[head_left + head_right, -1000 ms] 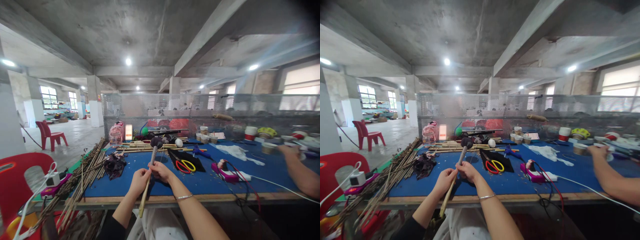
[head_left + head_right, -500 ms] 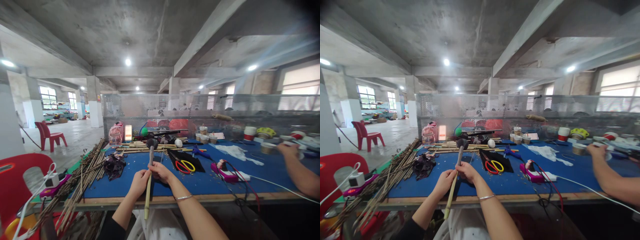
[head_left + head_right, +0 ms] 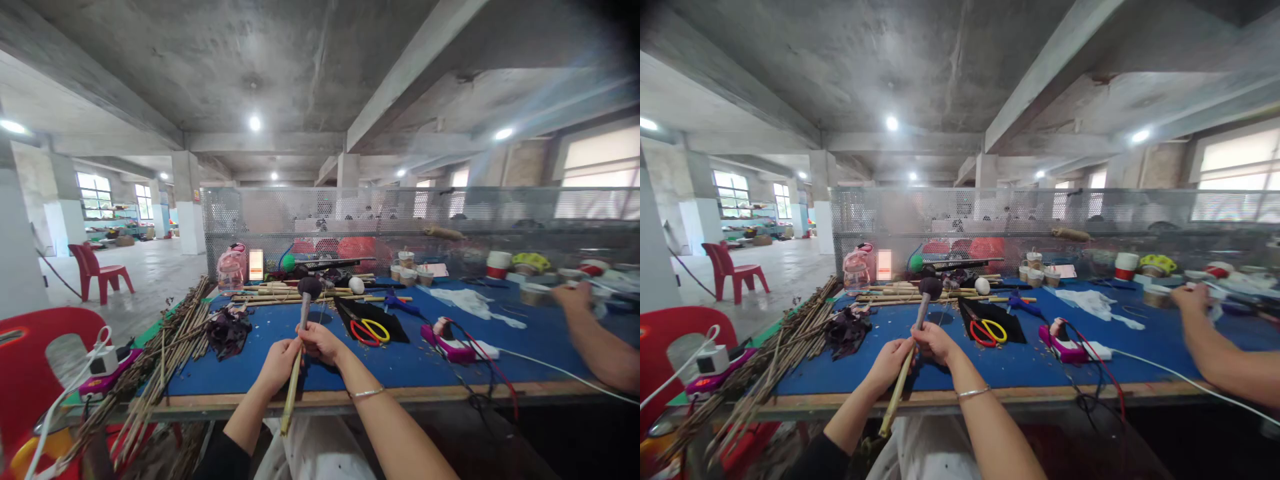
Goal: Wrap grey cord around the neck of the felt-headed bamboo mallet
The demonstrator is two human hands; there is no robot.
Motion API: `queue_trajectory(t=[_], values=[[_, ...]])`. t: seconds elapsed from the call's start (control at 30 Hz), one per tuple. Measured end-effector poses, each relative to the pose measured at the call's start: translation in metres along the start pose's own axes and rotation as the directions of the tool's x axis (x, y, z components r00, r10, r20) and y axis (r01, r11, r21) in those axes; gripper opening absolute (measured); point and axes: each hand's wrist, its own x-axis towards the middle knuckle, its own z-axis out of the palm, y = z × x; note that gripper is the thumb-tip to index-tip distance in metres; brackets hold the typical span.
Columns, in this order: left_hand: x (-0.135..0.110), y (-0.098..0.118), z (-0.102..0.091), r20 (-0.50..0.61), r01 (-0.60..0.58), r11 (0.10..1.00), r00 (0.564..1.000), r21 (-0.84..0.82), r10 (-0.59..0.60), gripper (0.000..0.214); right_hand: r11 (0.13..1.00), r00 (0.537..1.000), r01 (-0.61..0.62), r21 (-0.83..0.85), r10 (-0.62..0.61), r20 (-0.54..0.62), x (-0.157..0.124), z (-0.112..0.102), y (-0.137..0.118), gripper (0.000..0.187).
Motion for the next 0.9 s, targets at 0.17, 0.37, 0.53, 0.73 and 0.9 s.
queue_trajectory(t=[0.17,0.37,0.53,0.73,0.9], values=[[0.0004,0.0021,0.0012,-0.089,-0.055,0.99,0.994,0.131,0.067,0.037,1.0,0.998,0.003,-0.021,-0.004,-0.057,0.0027,-0.002,0.0038,0.037],[0.0008,0.002,0.0005,-0.117,0.008,0.996,0.993,0.09,0.002,0.036,1.0,0.999,-0.005,-0.009,0.004,-0.034,0.003,-0.0025,0.0043,0.034],[-0.0015,0.0065,0.0013,0.056,0.065,0.993,0.997,-0.094,-0.06,0.038,0.999,0.999,-0.046,0.01,0.046,0.008,0.0008,-0.0024,0.0031,0.034],[0.0015,0.0056,0.0024,-0.205,-0.019,0.973,0.976,0.23,0.068,0.034,1.0,0.999,-0.022,-0.012,0.022,-0.03,0.0037,-0.0043,0.0062,0.034],[0.0009,0.0033,0.0006,-0.163,-0.032,0.966,0.984,0.257,0.076,0.039,0.999,0.999,-0.03,-0.009,0.03,-0.02,0.0034,-0.0036,0.0054,0.034]])
